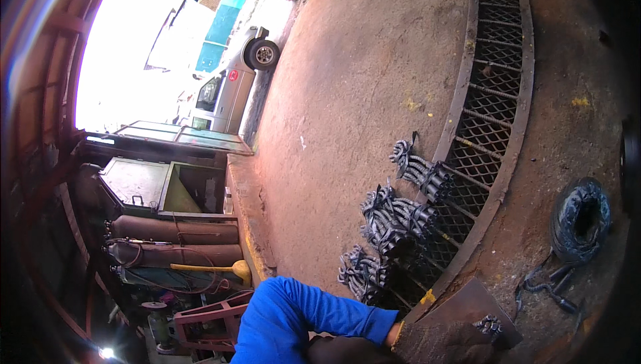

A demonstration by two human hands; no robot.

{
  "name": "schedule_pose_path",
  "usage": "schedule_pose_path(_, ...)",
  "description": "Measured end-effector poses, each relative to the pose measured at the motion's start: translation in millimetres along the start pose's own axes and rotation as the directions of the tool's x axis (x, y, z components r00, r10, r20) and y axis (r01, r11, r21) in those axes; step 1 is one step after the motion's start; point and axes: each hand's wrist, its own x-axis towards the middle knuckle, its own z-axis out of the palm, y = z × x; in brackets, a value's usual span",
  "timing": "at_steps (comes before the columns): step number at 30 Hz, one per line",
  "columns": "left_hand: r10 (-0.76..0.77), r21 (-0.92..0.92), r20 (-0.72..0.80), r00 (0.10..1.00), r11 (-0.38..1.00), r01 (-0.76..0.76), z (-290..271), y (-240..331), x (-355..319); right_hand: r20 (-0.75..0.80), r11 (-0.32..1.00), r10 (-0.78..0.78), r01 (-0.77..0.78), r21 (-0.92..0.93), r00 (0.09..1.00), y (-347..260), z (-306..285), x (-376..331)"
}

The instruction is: The person bundles several metal rods together using a strip of material, wrapping it tightly around the rods and securing it with pliers. The person then places the finished bundle on the floor next to other similar bundles.

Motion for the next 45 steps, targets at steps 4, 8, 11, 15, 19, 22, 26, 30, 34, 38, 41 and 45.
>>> schedule_pose_path(4,-0.077,0.009,0.092,0.993,0.997,0.076,-16.6,20.8,7.1,-0.125,0.99,0.041,-0.024,0.136,0.991,2.3,16.2,3.5)
schedule_pose_path(8,0.176,0.558,0.133,0.975,0.8,-0.22,-13.1,-27.9,-21.7,-0.328,0.861,0.137,0.052,0.507,0.935,6.9,43.7,-2.3)
schedule_pose_path(11,0.008,0.391,0.12,0.993,0.919,-0.055,-23.9,15.0,3.8,-0.63,0.515,0.35,0.419,0.748,0.693,7.7,73.4,-18.6)
schedule_pose_path(15,-0.221,-0.067,0.274,0.936,0.967,0.248,-23.8,35.6,5.2,-0.61,0.912,-0.161,0.353,0.208,0.776,6.4,53.0,-22.7)
schedule_pose_path(19,-0.114,0.434,0.137,0.984,0.9,0.044,-12.8,36.5,-18.2,-0.531,0.993,-0.079,0.112,0.03,0.843,-8.8,48.6,-45.1)
schedule_pose_path(22,-0.2,0.312,0.034,0.979,0.933,0.18,-7.8,27.9,-13.7,-0.543,0.989,-0.12,0.15,0.011,0.831,0.4,52.0,-53.3)
schedule_pose_path(26,-0.057,0.417,-0.119,0.991,0.903,0.102,-4.8,21.6,-20.5,-0.572,0.991,-0.136,0.119,-0.067,0.809,13.9,63.7,-64.8)
schedule_pose_path(30,-0.289,0.045,-0.397,0.871,0.942,0.333,6.9,13.0,-28.2,-0.561,0.907,-0.416,0.277,-0.319,0.716,18.3,59.5,-53.9)
schedule_pose_path(34,-0.4,-0.242,-0.186,0.898,0.904,0.353,-1.6,0.5,-39.1,-0.549,0.821,-0.571,0.412,-0.396,0.61,27.0,62.8,-45.9)
schedule_pose_path(38,-0.488,-0.116,-0.084,0.869,0.871,0.478,-1.5,23.4,-27.5,-0.564,0.907,-0.412,0.385,-0.174,0.716,19.2,63.6,-44.6)
schedule_pose_path(41,-0.431,0.309,-0.203,0.879,0.824,0.475,12.1,39.8,-8.6,-0.629,0.968,-0.133,0.237,0.084,0.766,1.2,66.6,-45.5)
schedule_pose_path(45,-0.118,0.522,-0.014,0.993,0.846,0.108,8.7,28.5,-9.2,-0.677,0.973,-0.174,0.232,-0.004,0.715,0.7,62.5,-39.2)
